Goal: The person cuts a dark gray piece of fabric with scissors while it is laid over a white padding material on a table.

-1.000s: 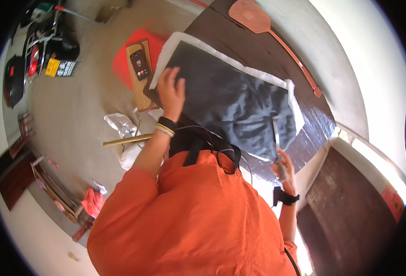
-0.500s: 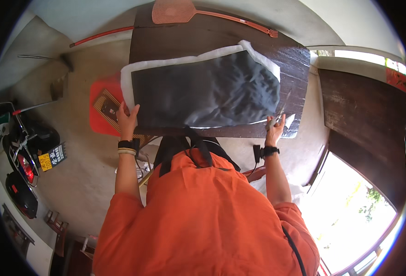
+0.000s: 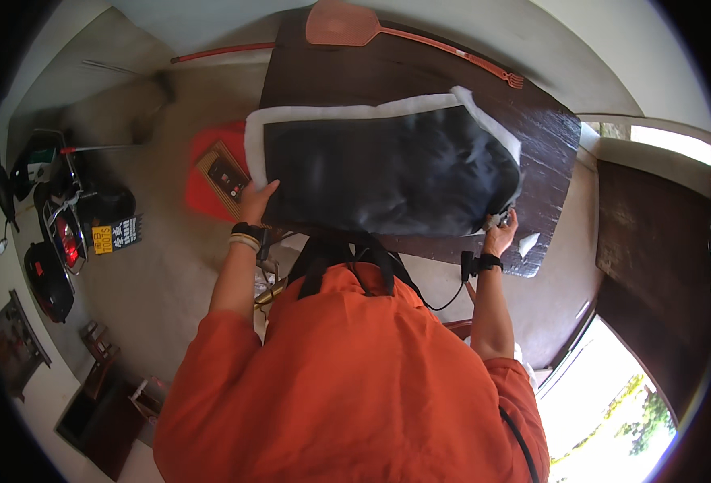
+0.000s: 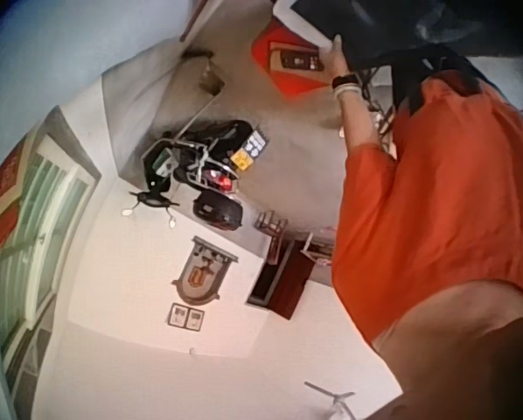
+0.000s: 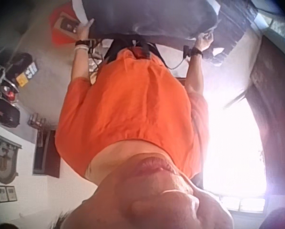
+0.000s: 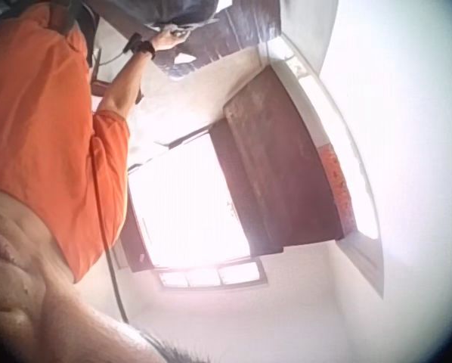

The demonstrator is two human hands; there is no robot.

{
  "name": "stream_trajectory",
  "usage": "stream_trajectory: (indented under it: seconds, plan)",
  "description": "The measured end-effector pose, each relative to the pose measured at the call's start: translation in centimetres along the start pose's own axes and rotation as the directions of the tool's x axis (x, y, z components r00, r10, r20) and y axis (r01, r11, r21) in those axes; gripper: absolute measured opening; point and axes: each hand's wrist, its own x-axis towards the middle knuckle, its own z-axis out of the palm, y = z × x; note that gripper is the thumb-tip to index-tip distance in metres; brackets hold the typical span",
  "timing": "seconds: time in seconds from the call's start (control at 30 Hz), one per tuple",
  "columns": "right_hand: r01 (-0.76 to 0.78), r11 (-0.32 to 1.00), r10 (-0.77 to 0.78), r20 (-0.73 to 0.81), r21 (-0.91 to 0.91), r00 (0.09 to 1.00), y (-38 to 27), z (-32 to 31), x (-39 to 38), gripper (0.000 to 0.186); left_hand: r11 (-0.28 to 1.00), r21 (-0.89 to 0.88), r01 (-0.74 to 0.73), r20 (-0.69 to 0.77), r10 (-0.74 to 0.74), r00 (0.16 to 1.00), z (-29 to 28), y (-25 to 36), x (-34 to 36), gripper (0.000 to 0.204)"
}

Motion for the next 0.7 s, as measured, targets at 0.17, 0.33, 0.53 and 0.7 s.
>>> stream_trajectory:
  seconds: [0.17, 0.33, 0.53, 0.7]
  plan:
    - [0.177, 0.983, -0.168, -0.159, 0.039, 0.973, 1.8, -4.3, 6.4, 0.063, 0.989, -0.148, 0.018, 0.222, 0.015, 0.975, 5.1, 2.1, -1.3, 0.033]
    - [0.201, 0.974, -0.221, -0.268, -0.102, 0.938, -1.3, -8.1, 8.7, 0.061, 0.994, -0.105, -0.001, 0.35, 0.038, 0.936, 9.6, 3.9, -1.7, 0.047]
    - [0.068, 0.988, -0.059, -0.063, 0.139, 0.996, -7.5, -10.2, -0.3, 0.053, 0.972, -0.088, 0.218, 0.565, -0.132, 0.815, 7.4, 5.5, -1.7, 0.048]
    - [-0.318, 0.91, 0.014, 0.746, 0.266, 0.666, -9.7, -6.7, -14.2, 0.057, 0.981, 0.064, 0.181, 0.699, -0.174, 0.694, 6.2, 4.3, 0.1, 0.047]
